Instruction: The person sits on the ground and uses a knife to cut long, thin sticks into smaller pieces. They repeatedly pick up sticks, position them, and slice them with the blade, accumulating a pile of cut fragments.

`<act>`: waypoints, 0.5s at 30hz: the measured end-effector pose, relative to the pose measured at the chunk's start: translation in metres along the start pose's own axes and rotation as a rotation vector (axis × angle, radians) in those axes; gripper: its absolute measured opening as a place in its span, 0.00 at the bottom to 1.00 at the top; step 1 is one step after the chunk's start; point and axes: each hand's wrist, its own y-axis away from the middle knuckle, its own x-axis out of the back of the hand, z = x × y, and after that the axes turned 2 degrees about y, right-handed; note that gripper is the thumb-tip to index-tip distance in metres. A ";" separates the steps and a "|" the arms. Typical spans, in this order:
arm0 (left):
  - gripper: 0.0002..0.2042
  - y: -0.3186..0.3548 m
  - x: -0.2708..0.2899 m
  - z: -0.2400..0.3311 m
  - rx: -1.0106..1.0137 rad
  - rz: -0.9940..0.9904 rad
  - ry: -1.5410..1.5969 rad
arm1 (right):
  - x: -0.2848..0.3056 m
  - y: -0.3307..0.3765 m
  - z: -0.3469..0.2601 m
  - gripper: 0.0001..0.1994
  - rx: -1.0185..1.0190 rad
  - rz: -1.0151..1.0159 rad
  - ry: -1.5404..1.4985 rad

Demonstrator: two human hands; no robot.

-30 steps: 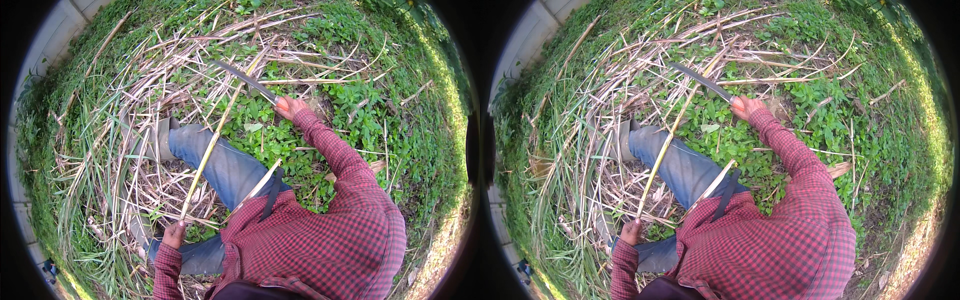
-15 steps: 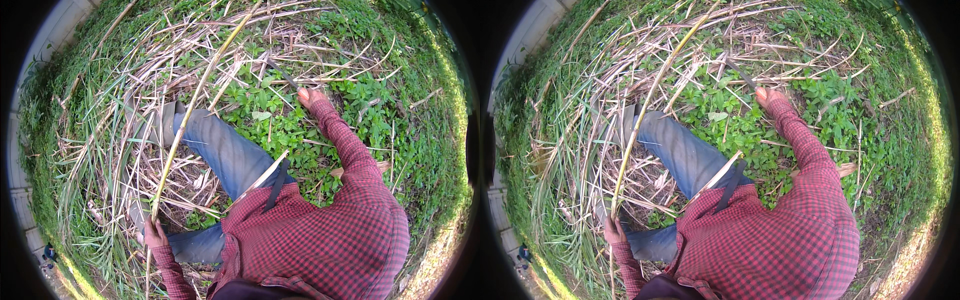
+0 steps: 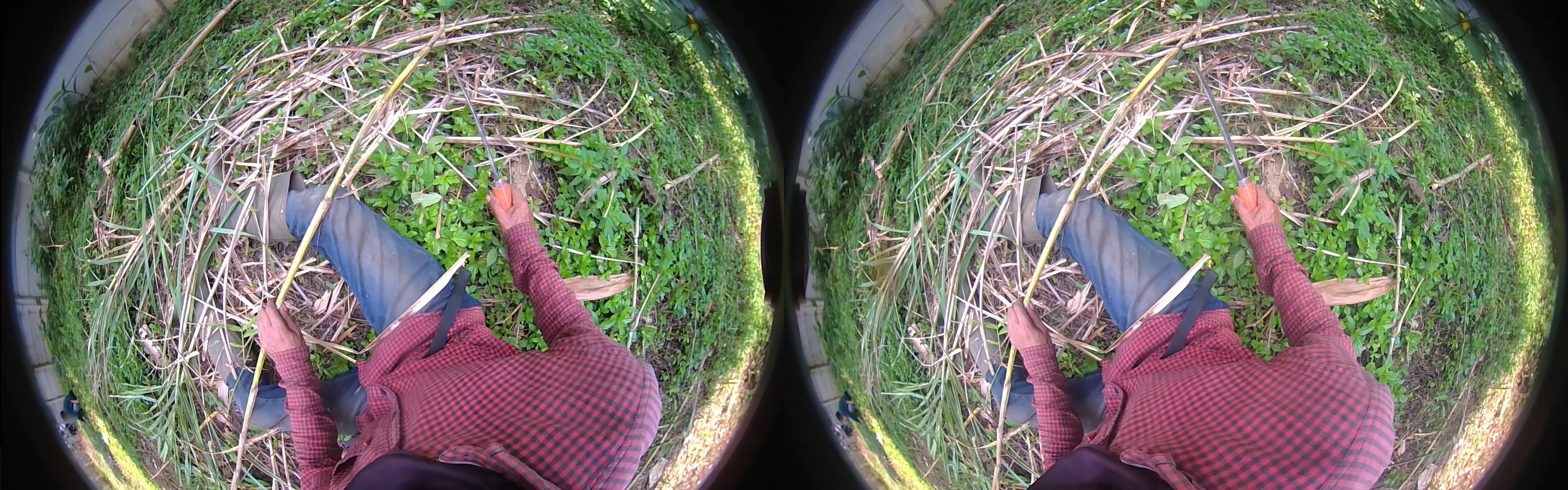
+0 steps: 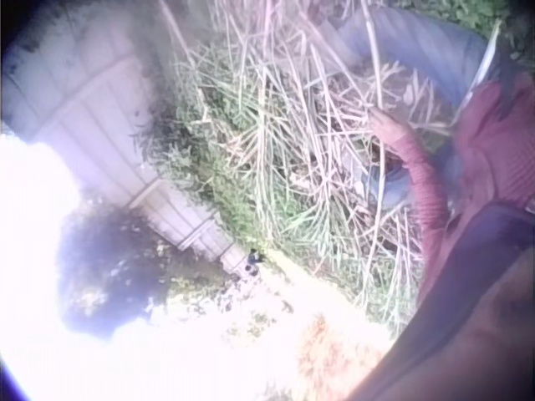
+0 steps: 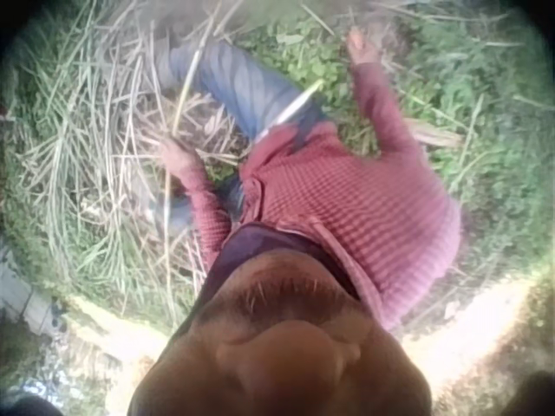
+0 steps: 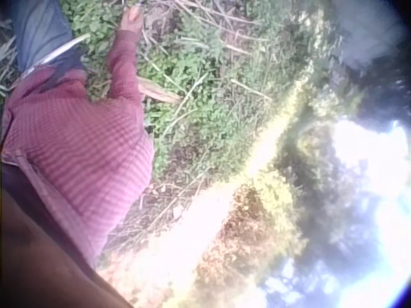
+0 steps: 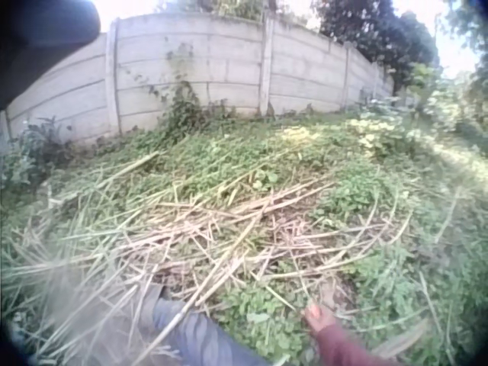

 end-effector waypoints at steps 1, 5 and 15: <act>0.12 -0.002 0.000 -0.004 -0.014 -0.014 0.011 | 0.006 0.003 -0.006 0.28 0.058 -0.039 0.074; 0.16 -0.036 0.029 -0.008 0.093 -0.393 0.027 | 0.003 0.022 -0.048 0.27 0.446 -0.161 0.269; 0.24 -0.061 0.093 -0.047 0.708 -1.180 1.056 | -0.007 -0.075 -0.108 0.24 0.326 -0.064 0.315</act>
